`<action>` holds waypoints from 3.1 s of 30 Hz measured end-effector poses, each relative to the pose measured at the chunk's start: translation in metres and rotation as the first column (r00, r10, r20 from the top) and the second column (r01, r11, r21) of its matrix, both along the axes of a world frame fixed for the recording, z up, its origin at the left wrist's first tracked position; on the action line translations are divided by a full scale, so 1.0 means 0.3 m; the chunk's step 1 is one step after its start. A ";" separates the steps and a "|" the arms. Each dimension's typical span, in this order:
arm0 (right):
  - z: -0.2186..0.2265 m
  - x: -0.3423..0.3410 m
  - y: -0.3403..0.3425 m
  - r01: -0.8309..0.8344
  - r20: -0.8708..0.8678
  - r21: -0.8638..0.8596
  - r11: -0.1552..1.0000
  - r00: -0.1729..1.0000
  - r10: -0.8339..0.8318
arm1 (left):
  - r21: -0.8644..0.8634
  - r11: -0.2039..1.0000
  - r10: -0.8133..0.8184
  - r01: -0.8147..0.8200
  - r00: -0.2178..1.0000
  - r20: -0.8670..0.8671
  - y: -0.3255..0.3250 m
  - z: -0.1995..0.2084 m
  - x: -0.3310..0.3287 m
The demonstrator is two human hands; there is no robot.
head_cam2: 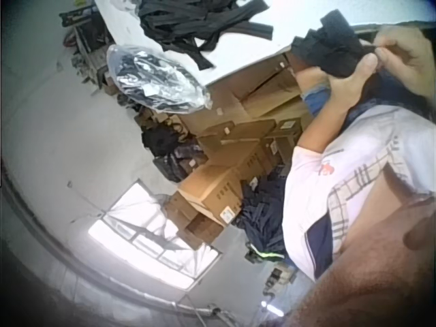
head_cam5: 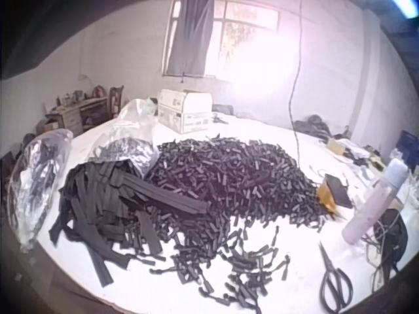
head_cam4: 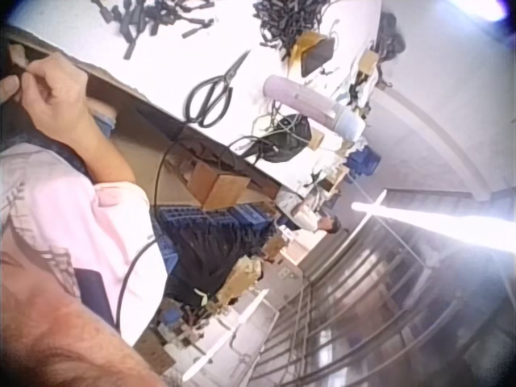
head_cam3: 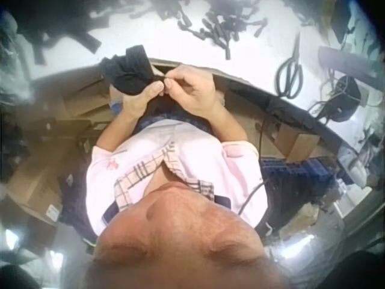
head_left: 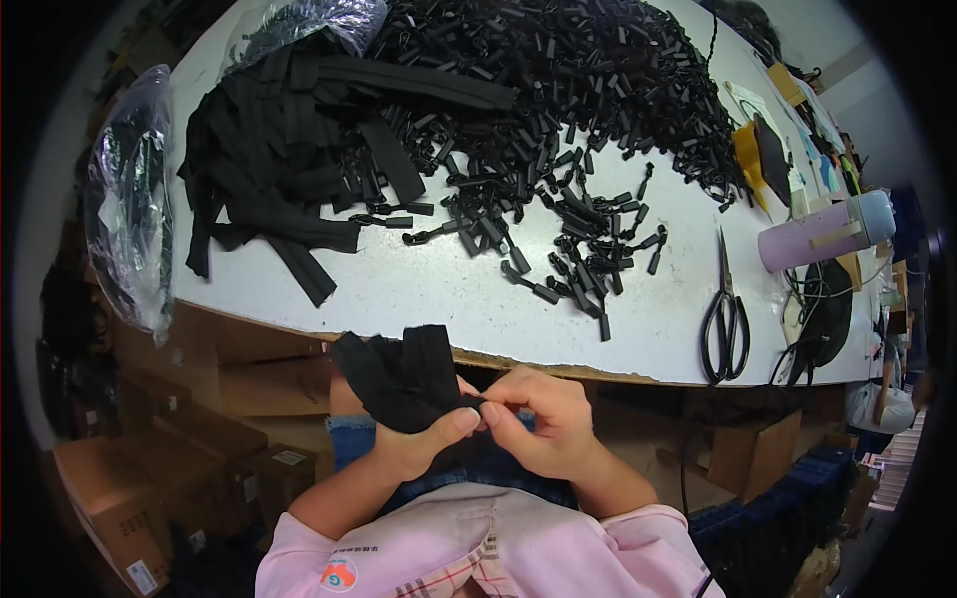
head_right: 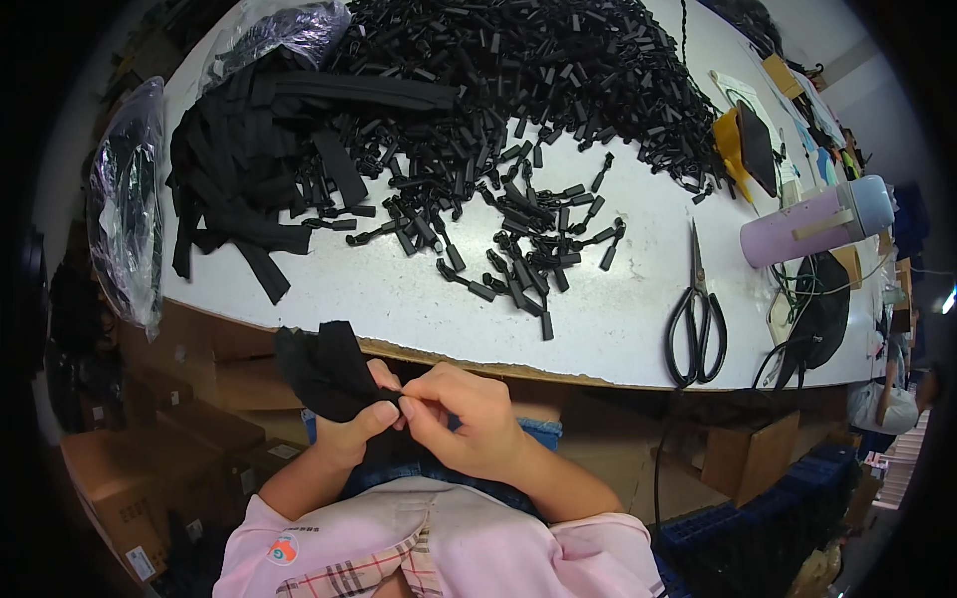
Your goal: Assembling plastic clips onto black fabric straps at a workbench.
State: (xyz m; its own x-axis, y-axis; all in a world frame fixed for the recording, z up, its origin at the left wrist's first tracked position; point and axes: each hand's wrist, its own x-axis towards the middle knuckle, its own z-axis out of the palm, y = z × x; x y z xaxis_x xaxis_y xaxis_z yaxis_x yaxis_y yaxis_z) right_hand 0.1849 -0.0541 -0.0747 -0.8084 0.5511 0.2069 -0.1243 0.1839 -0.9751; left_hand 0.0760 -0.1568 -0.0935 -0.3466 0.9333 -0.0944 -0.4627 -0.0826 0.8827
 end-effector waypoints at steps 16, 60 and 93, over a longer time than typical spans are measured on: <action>0.025 -0.178 0.163 0.061 0.368 0.754 0.654 0.786 -0.497 | -0.195 0.965 0.214 -0.172 0.953 0.215 -0.015 0.005 -0.024; -0.017 -0.017 0.022 -0.127 -0.046 -0.793 0.595 0.988 0.150 | -0.027 0.984 0.170 -0.175 0.976 -0.139 -0.002 0.036 -0.014; -0.085 -0.005 -0.041 -0.012 -0.033 -0.323 0.946 0.999 0.002 | -0.016 0.989 0.129 -0.148 0.906 -0.403 -0.005 0.043 -0.010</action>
State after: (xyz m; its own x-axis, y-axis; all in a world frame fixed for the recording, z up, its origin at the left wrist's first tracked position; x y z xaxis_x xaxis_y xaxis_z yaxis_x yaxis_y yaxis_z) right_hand 0.1835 -0.0663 -0.1002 -0.8085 0.5869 0.0440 -0.1559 -0.1414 -0.9776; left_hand 0.0729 -0.1584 -0.0805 -0.4900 0.8709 0.0380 -0.0570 -0.0755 0.9955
